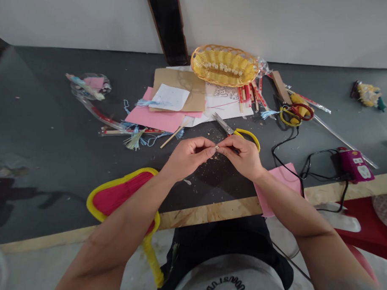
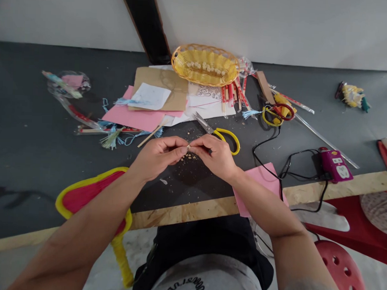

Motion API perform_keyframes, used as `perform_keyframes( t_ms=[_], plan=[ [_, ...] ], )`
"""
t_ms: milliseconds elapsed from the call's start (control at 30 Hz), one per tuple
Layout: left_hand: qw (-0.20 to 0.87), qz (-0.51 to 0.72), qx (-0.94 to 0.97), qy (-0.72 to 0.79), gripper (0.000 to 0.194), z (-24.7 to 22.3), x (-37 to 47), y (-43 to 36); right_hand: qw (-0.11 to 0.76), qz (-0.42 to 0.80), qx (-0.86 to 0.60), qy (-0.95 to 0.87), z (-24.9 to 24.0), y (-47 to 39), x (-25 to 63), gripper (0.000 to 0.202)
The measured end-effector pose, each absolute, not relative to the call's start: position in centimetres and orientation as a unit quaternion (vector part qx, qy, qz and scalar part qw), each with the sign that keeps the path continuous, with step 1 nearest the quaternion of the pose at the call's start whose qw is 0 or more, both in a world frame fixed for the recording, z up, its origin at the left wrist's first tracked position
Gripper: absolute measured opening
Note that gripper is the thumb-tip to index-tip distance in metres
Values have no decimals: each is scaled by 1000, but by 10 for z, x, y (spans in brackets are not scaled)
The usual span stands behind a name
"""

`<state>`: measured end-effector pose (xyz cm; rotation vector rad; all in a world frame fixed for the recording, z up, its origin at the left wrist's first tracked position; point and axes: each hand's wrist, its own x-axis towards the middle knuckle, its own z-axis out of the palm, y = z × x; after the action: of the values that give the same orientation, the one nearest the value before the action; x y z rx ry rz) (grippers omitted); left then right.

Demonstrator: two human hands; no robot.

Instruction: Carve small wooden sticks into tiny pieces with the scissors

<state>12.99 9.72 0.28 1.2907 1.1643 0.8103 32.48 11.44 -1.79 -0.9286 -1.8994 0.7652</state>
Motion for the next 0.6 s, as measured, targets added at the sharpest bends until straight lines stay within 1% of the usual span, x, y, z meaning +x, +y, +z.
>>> perform_keyframes(
  t_ms=[600],
  plan=[
    [585,347,528,509,29,1,129,97,444,307,-340,-770,-16,114,325,7]
  ],
)
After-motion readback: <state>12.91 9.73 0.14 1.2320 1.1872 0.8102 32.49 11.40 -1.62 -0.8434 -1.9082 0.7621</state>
